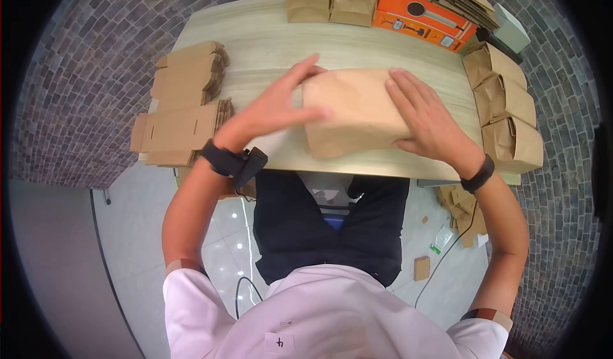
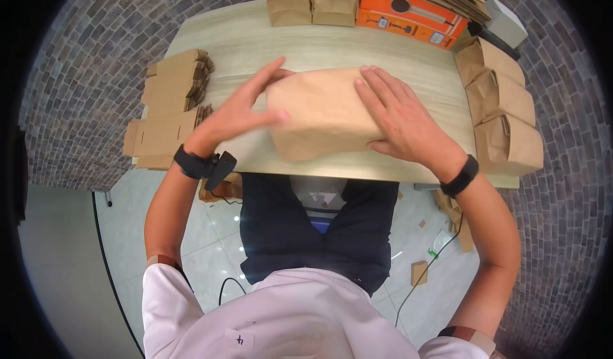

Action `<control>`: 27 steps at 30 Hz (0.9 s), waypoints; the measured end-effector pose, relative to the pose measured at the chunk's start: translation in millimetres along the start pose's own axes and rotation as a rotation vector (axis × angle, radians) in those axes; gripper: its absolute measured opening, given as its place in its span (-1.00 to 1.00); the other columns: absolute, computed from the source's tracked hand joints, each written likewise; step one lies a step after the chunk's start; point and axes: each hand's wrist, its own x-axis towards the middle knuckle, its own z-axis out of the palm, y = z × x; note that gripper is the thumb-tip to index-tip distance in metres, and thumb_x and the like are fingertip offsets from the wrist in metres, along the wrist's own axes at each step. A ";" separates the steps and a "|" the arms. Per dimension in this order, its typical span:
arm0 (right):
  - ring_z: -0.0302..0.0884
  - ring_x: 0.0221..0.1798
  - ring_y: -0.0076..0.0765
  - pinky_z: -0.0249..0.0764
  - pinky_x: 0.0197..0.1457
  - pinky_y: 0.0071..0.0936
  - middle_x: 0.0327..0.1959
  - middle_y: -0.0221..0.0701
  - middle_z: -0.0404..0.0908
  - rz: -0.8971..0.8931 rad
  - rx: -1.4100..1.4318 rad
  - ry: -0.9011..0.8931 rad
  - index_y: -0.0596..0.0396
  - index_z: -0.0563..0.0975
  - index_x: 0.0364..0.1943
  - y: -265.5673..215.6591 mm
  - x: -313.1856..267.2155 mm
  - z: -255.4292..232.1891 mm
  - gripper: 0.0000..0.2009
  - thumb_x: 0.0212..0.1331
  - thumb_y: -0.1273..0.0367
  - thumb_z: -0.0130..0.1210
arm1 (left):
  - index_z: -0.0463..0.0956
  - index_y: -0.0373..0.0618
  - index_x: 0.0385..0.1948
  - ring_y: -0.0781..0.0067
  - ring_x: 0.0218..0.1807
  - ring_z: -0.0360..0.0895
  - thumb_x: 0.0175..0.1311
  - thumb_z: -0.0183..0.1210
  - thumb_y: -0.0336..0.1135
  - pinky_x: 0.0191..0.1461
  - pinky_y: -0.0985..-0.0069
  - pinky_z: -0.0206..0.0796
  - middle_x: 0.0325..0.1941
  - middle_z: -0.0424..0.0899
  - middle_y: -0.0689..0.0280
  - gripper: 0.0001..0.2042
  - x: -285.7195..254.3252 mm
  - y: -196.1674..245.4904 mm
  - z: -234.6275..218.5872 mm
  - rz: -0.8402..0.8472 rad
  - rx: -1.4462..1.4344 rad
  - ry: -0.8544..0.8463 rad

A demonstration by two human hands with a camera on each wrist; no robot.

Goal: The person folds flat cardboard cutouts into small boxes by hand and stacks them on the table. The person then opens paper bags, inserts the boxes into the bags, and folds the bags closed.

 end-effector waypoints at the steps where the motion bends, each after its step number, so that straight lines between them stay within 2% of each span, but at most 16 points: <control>1: 0.09 0.58 0.14 0.15 0.59 -0.04 0.54 -0.05 0.16 -0.010 0.027 -0.004 0.21 0.19 0.47 2.9 -0.9 -0.9 0.13 -0.38 0.34 0.58 | 0.09 -0.29 0.51 0.07 0.55 0.21 0.03 0.38 -0.19 0.63 0.17 -0.01 0.47 0.34 -0.02 -0.05 -6.6 -9.1 -8.5 -0.123 -0.388 -0.011; 2: 0.09 0.58 0.14 0.15 0.59 -0.04 0.54 -0.05 0.16 -0.022 0.027 -0.003 0.21 0.19 0.47 5.5 -0.7 -2.2 0.13 -0.38 0.34 0.58 | 0.06 -0.22 0.54 0.12 0.59 0.16 0.11 0.29 -0.27 0.65 0.16 -0.06 0.50 0.32 0.02 -0.11 -12.9 -16.1 -12.1 -0.243 -0.779 -0.018; 3: 0.08 0.59 0.13 0.15 0.60 -0.03 0.54 -0.08 0.16 -0.034 0.050 -0.015 0.17 0.20 0.47 8.3 -0.1 -4.1 0.14 -0.42 0.36 0.59 | 0.02 -0.14 0.57 0.14 0.63 0.09 0.18 0.08 -0.44 0.67 0.17 -0.12 0.54 0.29 0.06 -0.19 -21.0 -23.2 -8.2 -0.108 -0.644 -0.050; 6: 0.05 0.61 0.12 0.15 0.62 -0.04 0.56 -0.14 0.15 -0.062 0.049 -0.052 0.06 0.23 0.48 13.1 3.1 -8.4 0.16 -0.47 0.38 0.59 | 0.01 -0.16 0.57 0.18 0.62 0.13 0.27 0.01 -0.52 0.66 0.20 -0.07 0.56 0.28 0.08 -0.26 -30.6 -27.8 14.2 -0.110 -0.619 -0.023; 7: 0.03 0.62 0.12 0.15 0.62 -0.05 0.57 -0.17 0.15 -0.056 0.028 -0.069 -0.01 0.26 0.49 14.1 4.3 -10.2 0.17 -0.49 0.40 0.59 | 0.11 -0.20 0.53 0.20 0.55 0.27 0.34 -0.03 -0.58 0.61 0.24 0.06 0.51 0.37 0.08 -0.35 -28.8 -23.2 20.1 -0.113 -0.601 0.052; 8: 0.03 0.62 0.12 0.15 0.62 -0.05 0.57 -0.17 0.15 -0.080 0.019 -0.076 -0.01 0.26 0.49 14.6 5.0 -11.8 0.17 -0.49 0.40 0.59 | 0.11 -0.20 0.53 0.20 0.55 0.27 0.34 -0.03 -0.58 0.61 0.24 0.06 0.51 0.37 0.08 -0.35 -24.8 -20.6 23.0 -0.116 -0.602 0.078; 10: 0.01 0.62 0.13 0.15 0.63 -0.08 0.59 -0.14 0.10 -0.056 -0.040 -0.080 -0.10 0.29 0.48 15.7 5.9 -13.2 0.16 -0.51 0.43 0.59 | 0.34 -0.27 0.40 0.21 0.42 0.45 0.42 -0.02 -0.54 0.51 0.24 0.25 0.39 0.51 0.07 -0.51 -14.6 -16.8 24.4 -0.101 -0.659 0.048; 11: 0.01 0.62 0.13 0.15 0.63 -0.08 0.59 -0.14 0.10 -0.078 -0.045 -0.092 -0.10 0.29 0.48 16.4 6.1 -12.6 0.16 -0.51 0.43 0.59 | 0.34 -0.27 0.40 0.21 0.42 0.45 0.42 -0.02 -0.54 0.51 0.24 0.25 0.39 0.51 0.07 -0.51 -10.6 -17.0 25.9 -0.107 -0.666 0.072; 14: -0.02 0.63 0.15 0.15 0.63 -0.06 0.61 -0.12 0.05 -0.011 0.004 -0.111 -0.13 0.32 0.47 19.6 6.6 -10.3 0.14 -0.50 0.46 0.59 | 0.52 -0.23 0.26 0.21 0.26 0.61 0.41 0.03 -0.51 0.37 0.30 0.40 0.21 0.68 0.10 -0.61 1.7 -22.2 27.3 -0.061 -0.610 0.117; 16: -0.05 0.64 0.18 0.15 0.62 -0.06 0.63 -0.09 -0.01 0.014 0.014 -0.123 -0.12 0.32 0.47 21.9 6.1 -8.4 0.14 -0.50 0.48 0.59 | 0.61 -0.15 0.14 0.11 0.06 0.71 0.41 0.07 -0.47 0.16 0.33 0.51 0.04 0.75 0.07 -0.68 5.3 -23.8 28.9 0.088 -0.335 0.204; 20: -0.08 0.65 0.20 0.14 0.63 -0.05 0.63 -0.06 -0.04 -0.020 0.015 -0.127 -0.14 0.30 0.48 29.8 2.5 -5.7 0.14 -0.48 0.49 0.58 | 0.64 -0.10 0.06 -0.01 -0.08 0.68 0.39 0.10 -0.42 0.00 0.28 0.52 -0.12 0.74 0.05 -0.73 6.0 -19.0 26.4 0.061 -0.159 0.240; 22: -0.09 0.66 0.22 0.13 0.63 -0.05 0.64 -0.04 -0.06 -0.031 0.017 -0.132 -0.15 0.28 0.50 34.7 1.1 -7.5 0.15 -0.46 0.50 0.58 | 0.66 -0.11 -0.03 -0.07 -0.18 0.65 0.39 0.10 -0.41 -0.08 0.17 0.50 -0.24 0.71 0.04 -0.78 0.7 -12.0 23.6 0.118 -0.066 0.232; 23: -0.09 0.66 0.22 0.13 0.63 -0.05 0.64 -0.04 -0.06 -0.034 0.016 -0.140 -0.15 0.28 0.50 37.0 1.7 -8.6 0.15 -0.46 0.50 0.58 | 0.56 -0.09 0.17 -0.06 0.00 0.65 0.34 0.20 -0.33 0.06 0.21 0.50 -0.11 0.72 0.02 -0.64 -3.0 -14.4 21.4 0.112 -0.099 0.161; 24: -0.09 0.66 0.22 0.12 0.63 -0.04 0.64 -0.04 -0.06 -0.035 -0.005 -0.143 -0.14 0.25 0.51 38.6 1.2 -9.9 0.16 -0.45 0.50 0.58 | 0.56 -0.09 0.17 -0.06 0.00 0.65 0.34 0.20 -0.33 0.06 0.21 0.50 -0.11 0.72 0.02 -0.64 -8.1 -19.2 24.1 0.110 -0.106 0.162; 26: -0.10 0.66 0.23 0.12 0.63 -0.03 0.64 -0.04 -0.06 -0.026 -0.028 -0.157 -0.13 0.23 0.52 38.4 -2.4 -9.9 0.17 -0.44 0.50 0.57 | 0.34 -0.10 0.40 0.00 0.23 0.58 0.26 0.32 -0.23 0.25 0.27 0.45 0.17 0.65 0.01 -0.36 -18.3 -28.7 36.6 0.208 -0.200 0.333; 27: -0.10 0.66 0.23 0.11 0.63 -0.03 0.64 -0.04 -0.06 -0.026 -0.024 -0.151 -0.10 0.20 0.53 39.3 -2.3 -8.9 0.18 -0.43 0.51 0.57 | 0.34 -0.10 0.40 0.00 0.23 0.58 0.26 0.32 -0.23 0.25 0.27 0.45 0.17 0.65 0.01 -0.36 -20.0 -34.0 43.3 0.206 -0.212 0.339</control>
